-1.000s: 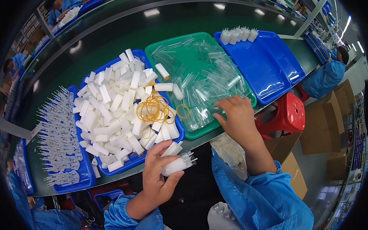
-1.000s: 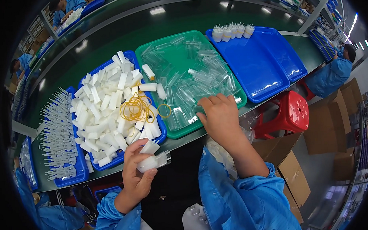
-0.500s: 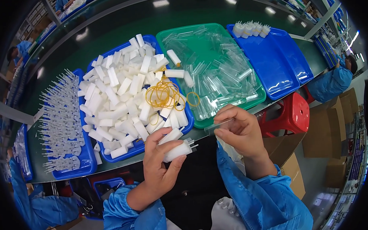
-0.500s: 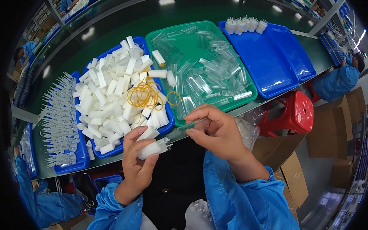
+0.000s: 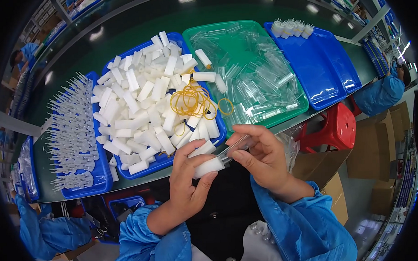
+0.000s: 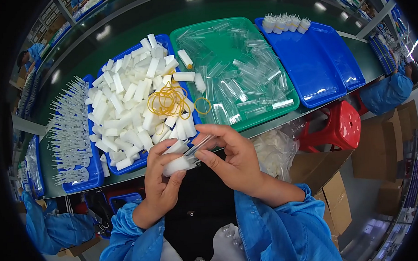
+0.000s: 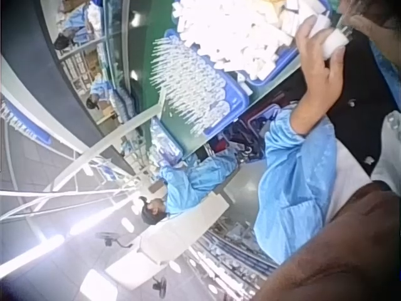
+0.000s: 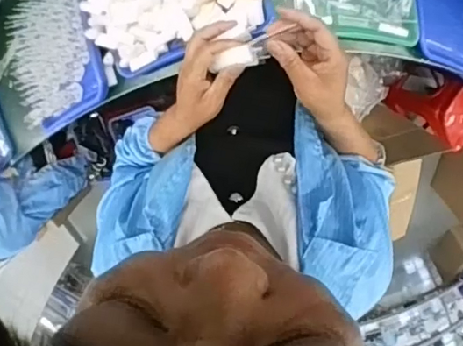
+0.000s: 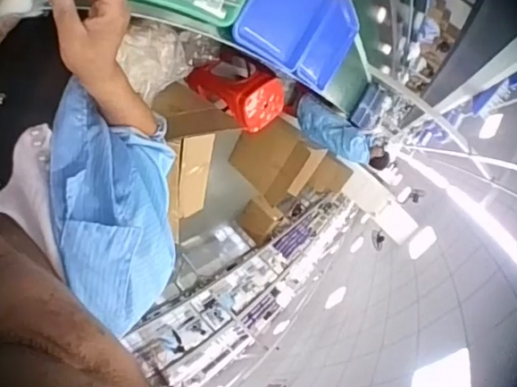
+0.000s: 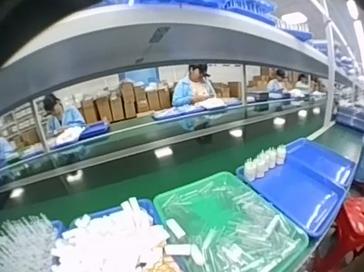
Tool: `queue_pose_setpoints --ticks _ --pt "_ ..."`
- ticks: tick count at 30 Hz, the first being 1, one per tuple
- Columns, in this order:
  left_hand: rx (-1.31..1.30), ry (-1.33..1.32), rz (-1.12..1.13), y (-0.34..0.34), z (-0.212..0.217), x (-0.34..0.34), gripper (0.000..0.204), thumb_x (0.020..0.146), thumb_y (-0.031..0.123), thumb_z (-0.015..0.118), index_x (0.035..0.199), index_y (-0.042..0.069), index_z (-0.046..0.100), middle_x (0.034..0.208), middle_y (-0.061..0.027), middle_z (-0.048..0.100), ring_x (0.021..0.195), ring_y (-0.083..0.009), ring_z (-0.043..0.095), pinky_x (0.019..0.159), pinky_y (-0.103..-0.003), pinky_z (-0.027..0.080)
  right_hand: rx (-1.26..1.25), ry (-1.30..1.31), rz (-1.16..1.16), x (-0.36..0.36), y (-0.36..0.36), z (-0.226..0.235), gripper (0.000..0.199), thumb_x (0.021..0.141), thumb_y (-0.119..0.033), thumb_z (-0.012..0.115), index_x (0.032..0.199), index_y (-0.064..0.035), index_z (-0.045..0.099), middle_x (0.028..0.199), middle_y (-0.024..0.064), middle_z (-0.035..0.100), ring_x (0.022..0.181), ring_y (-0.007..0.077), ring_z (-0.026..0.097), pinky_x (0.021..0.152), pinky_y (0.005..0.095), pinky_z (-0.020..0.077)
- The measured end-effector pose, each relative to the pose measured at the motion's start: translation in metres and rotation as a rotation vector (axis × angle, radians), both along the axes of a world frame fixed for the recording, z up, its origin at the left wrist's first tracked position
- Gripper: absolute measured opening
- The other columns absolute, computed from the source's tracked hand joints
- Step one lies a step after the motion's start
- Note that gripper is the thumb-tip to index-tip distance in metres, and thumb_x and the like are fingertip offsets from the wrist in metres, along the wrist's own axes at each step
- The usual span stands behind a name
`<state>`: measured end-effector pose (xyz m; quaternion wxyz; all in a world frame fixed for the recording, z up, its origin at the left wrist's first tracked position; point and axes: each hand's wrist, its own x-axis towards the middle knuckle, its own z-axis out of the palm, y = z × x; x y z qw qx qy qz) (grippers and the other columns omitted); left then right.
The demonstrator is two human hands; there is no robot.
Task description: The person attaches white blocks onto the prongs of plastic bases, slides clear plastic sleeves over them, secures a bundle of the assembled units with a rubber band, and assembles additional units.
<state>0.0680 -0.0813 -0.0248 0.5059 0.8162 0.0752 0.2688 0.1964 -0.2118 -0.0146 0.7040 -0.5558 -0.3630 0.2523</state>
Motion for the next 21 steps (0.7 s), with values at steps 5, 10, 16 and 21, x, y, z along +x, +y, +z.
queue_pose_setpoints --ticks 5,10,16,21 --pt "-0.023 -0.003 0.026 0.000 -0.002 -0.001 0.025 0.077 0.006 0.065 0.101 0.002 0.058 0.117 -0.0200 0.049 0.104 -0.0316 0.052 0.087 -0.036 0.041 -0.033 0.295 0.046 -0.002 0.002 -0.001 0.035 0.084 0.000 0.058 0.117 0.0020 0.047 0.102 0.0132 0.059 0.089 0.0161 0.061 0.081 0.0277 0.0489" --pt "-0.014 -0.006 0.079 0.001 -0.002 0.000 0.022 0.079 0.008 0.065 0.099 0.002 0.058 0.114 -0.0196 0.050 0.100 -0.0292 0.052 0.084 -0.034 0.042 0.021 0.366 0.048 -0.004 0.002 -0.006 0.030 0.084 -0.001 0.059 0.111 0.0029 0.049 0.101 0.0153 0.060 0.089 0.0193 0.062 0.081 0.0310 0.0500" --pt "-0.038 -0.013 0.116 -0.001 -0.001 0.002 0.019 0.081 0.009 0.063 0.097 0.002 0.057 0.113 -0.0190 0.050 0.097 -0.0282 0.053 0.084 -0.034 0.041 0.072 0.364 0.072 -0.004 0.002 -0.013 0.027 0.084 0.000 0.059 0.110 0.0039 0.050 0.104 0.0153 0.060 0.092 0.0194 0.062 0.083 0.0304 0.0496" --pt "-0.101 -0.008 0.097 0.000 -0.005 0.003 0.016 0.083 0.010 0.061 0.096 0.001 0.057 0.111 -0.0180 0.050 0.097 -0.0271 0.052 0.084 -0.033 0.040 0.113 0.313 0.071 -0.006 0.004 -0.021 0.027 0.085 0.003 0.057 0.110 0.0041 0.050 0.107 0.0145 0.060 0.096 0.0179 0.061 0.085 0.0280 0.0490"
